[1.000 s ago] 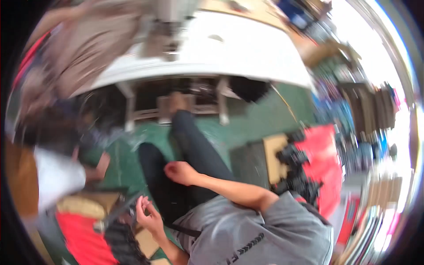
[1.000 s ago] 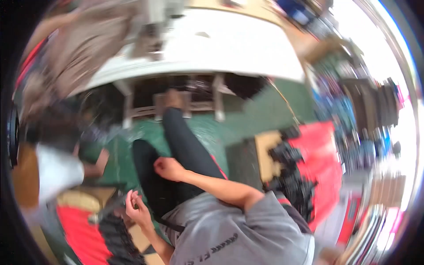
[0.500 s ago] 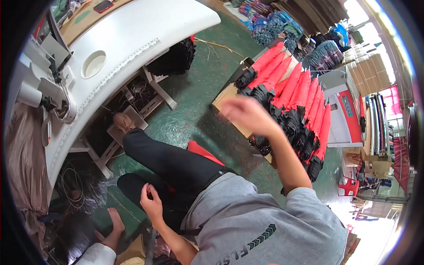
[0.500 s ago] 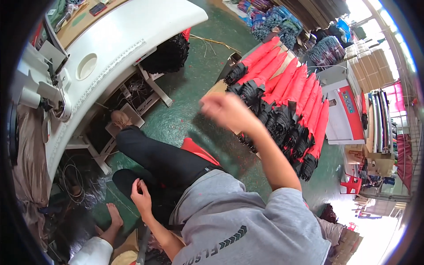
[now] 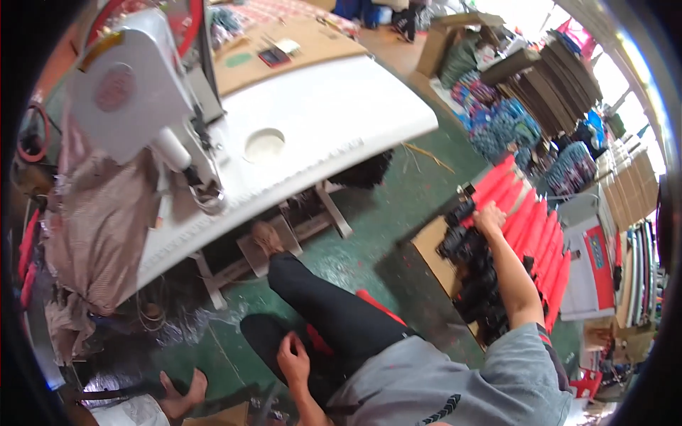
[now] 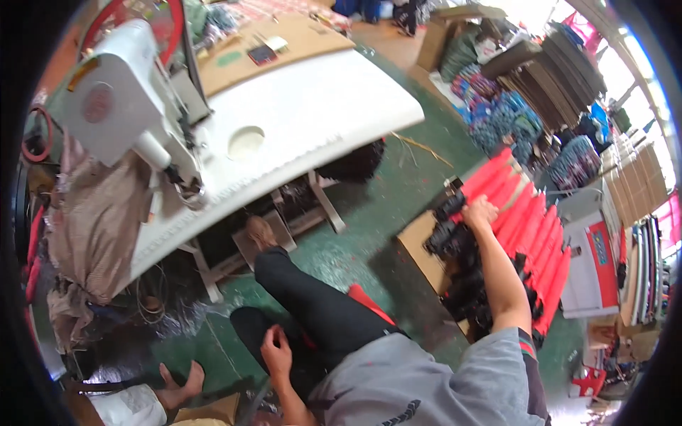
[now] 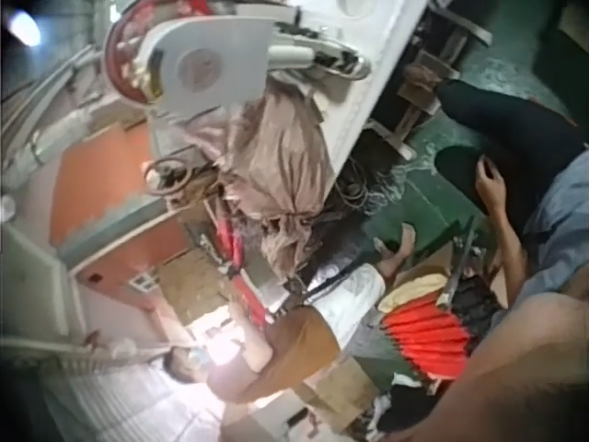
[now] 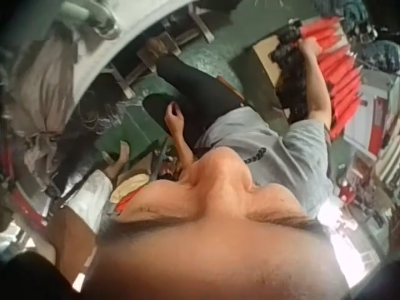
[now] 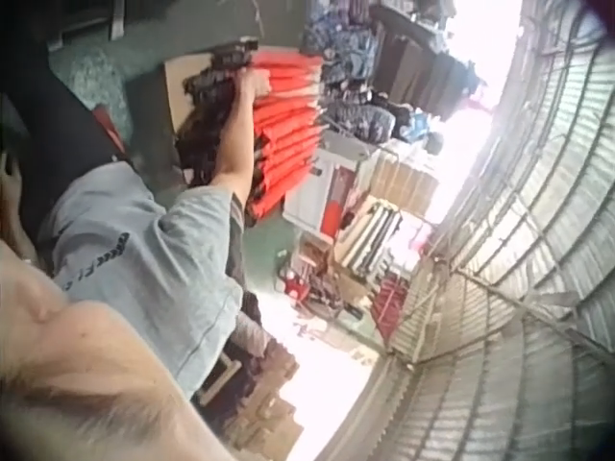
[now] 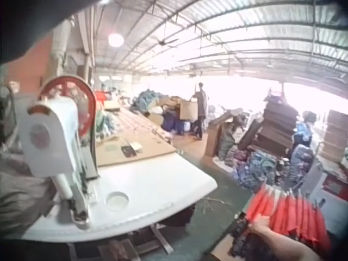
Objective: Steaming and smoothing the fabric of red and black umbrellas using an industrial steaming machine.
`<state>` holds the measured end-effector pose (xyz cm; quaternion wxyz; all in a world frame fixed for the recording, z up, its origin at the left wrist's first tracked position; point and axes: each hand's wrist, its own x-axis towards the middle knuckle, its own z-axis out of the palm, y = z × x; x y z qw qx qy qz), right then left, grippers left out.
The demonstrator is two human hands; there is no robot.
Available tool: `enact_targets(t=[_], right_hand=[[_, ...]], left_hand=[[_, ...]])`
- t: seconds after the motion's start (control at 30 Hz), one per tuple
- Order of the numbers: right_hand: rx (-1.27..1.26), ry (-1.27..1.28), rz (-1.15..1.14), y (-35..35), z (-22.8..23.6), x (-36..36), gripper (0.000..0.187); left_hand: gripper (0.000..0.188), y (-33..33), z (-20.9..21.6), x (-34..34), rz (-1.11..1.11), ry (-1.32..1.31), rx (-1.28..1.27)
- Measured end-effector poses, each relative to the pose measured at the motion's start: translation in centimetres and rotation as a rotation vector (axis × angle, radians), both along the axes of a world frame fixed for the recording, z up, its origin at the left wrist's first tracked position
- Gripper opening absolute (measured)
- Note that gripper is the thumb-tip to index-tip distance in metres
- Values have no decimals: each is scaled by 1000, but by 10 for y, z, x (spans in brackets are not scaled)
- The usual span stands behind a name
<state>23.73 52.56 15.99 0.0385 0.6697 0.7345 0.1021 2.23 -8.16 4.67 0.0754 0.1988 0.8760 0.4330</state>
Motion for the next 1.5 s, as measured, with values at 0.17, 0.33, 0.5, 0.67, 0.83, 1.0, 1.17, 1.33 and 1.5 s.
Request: enact_targets(t=[0.17,0.33,0.5,0.67,0.83,1.0,1.17,1.33,1.5], right_hand=[[-117,73,-257,24,-16,6,71],[-430,15,-70,27,1,12,63],[-411,83,-22,27,3,5,60],[-438,98,-83,64,-28,4,59],[-367,-6,-185,88,-53,5,55],[-297,-70,-147,82,-69,-12,45],[-544,-337,108,134,-94,67,36],[-406,-257,160,143,-109,92,31],[133,203,575,50,-55,110,36]], left_hand=[[21,-1,20,8,48,-74,27],[22,-2,3,5,18,-31,-58],[21,3,9,2,25,-59,-79],[19,4,4,-3,23,-21,-34],[18,-6,0,-1,63,-40,22],[18,-18,0,4,123,-73,69],[17,-9,-5,2,83,-103,114],[17,-8,-12,4,56,-118,38],[20,7,-7,-13,6,-88,-38]])
